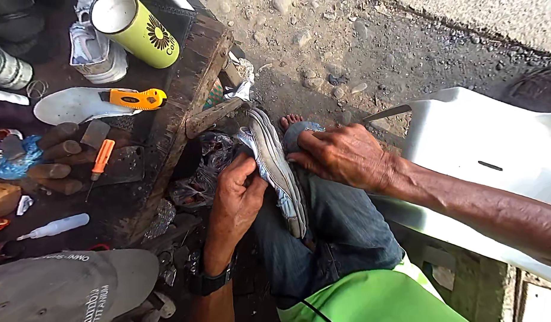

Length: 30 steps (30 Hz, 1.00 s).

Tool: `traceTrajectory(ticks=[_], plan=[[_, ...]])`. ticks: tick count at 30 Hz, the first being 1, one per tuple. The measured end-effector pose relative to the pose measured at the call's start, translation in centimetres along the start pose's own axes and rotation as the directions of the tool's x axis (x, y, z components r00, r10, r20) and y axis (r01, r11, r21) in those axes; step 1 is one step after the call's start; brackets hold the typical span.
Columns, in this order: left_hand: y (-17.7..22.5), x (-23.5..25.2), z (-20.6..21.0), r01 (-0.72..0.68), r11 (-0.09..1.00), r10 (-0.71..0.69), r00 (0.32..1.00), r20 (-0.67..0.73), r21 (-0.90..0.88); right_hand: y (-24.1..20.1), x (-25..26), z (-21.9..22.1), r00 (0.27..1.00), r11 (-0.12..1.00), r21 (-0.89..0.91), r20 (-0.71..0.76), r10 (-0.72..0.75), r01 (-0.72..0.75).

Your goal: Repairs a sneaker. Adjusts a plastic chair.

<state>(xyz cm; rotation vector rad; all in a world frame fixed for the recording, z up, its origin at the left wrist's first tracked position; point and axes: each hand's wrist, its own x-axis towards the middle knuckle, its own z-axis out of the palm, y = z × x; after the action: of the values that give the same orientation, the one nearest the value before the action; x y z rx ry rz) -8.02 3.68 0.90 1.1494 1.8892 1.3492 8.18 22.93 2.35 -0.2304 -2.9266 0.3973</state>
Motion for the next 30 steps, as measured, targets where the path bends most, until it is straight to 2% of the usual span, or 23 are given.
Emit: traceTrajectory(ticks=[5,8,9,11,12,14,16,17,18,19,22,24,25,27,30], plan=[[0.0,0.0,0.2,-0.038,0.999,0.039,0.998,-0.039,0.016,3.2,-3.9,-1.0,0.983,0.983,-0.007,0.003,0.185,-0.185],[-0.2,0.2,-0.1,-0.074,0.993,0.076,0.997,-0.025,0.090,5.4,-6.2,-1.3,0.951,0.952,0.000,-0.025,0.307,-0.307],[-0.4,0.2,-0.1,-0.086,0.988,0.091,0.995,-0.032,0.125,5.3,-6.6,-1.2,0.947,0.946,0.046,-0.013,0.321,-0.320],[-1.0,0.1,0.1,-0.112,0.977,0.129,0.988,-0.086,0.179,4.7,-6.6,-0.5,0.946,0.908,0.266,0.080,0.314,-0.324],[-1.4,0.1,0.2,-0.125,0.971,0.152,0.981,-0.124,0.202,4.4,-6.5,-0.2,0.944,0.840,0.430,0.154,0.293,-0.331],[-2.0,-0.1,0.5,-0.148,0.966,0.188,0.965,-0.184,0.211,3.9,-6.2,0.1,0.939,0.602,0.720,0.264,0.222,-0.345],[-2.0,-0.2,0.7,-0.151,0.970,0.190,0.961,-0.201,0.193,3.2,-6.0,0.0,0.950,0.415,0.857,0.242,0.200,-0.305],[-2.1,-0.3,0.6,-0.151,0.973,0.185,0.963,-0.197,0.176,2.6,-5.7,0.0,0.959,0.399,0.880,0.182,0.219,-0.258],[-2.1,-0.4,0.4,-0.146,0.977,0.174,0.967,-0.186,0.157,2.0,-5.3,0.1,0.965,0.440,0.875,0.100,0.242,-0.201],[-2.1,-0.5,0.3,-0.133,0.982,0.156,0.972,-0.175,0.137,1.4,-4.6,0.3,0.970,0.529,0.834,0.026,0.244,-0.155],[-1.9,-0.7,0.1,-0.100,0.989,0.117,0.981,-0.155,0.111,-0.6,-1.9,1.4,0.985,0.866,0.495,-0.104,0.140,-0.070],[-1.9,-0.8,0.0,-0.091,0.989,0.108,0.983,-0.151,0.113,-1.4,-0.7,2.3,0.989,0.945,0.327,-0.126,0.073,-0.028],[-1.8,-0.9,-0.1,-0.087,0.990,0.104,0.983,-0.152,0.113,-1.5,-0.4,2.5,0.987,0.950,0.312,-0.144,0.065,-0.017],[-1.9,-0.9,-0.2,-0.079,0.990,0.096,0.983,-0.155,0.113,-1.1,-0.5,2.4,0.984,0.914,0.406,-0.158,0.087,-0.016],[-1.9,-1.0,-0.2,-0.071,0.992,0.087,0.985,-0.151,0.104,-0.3,-1.8,1.2,0.982,0.712,0.698,-0.073,0.176,-0.076]])
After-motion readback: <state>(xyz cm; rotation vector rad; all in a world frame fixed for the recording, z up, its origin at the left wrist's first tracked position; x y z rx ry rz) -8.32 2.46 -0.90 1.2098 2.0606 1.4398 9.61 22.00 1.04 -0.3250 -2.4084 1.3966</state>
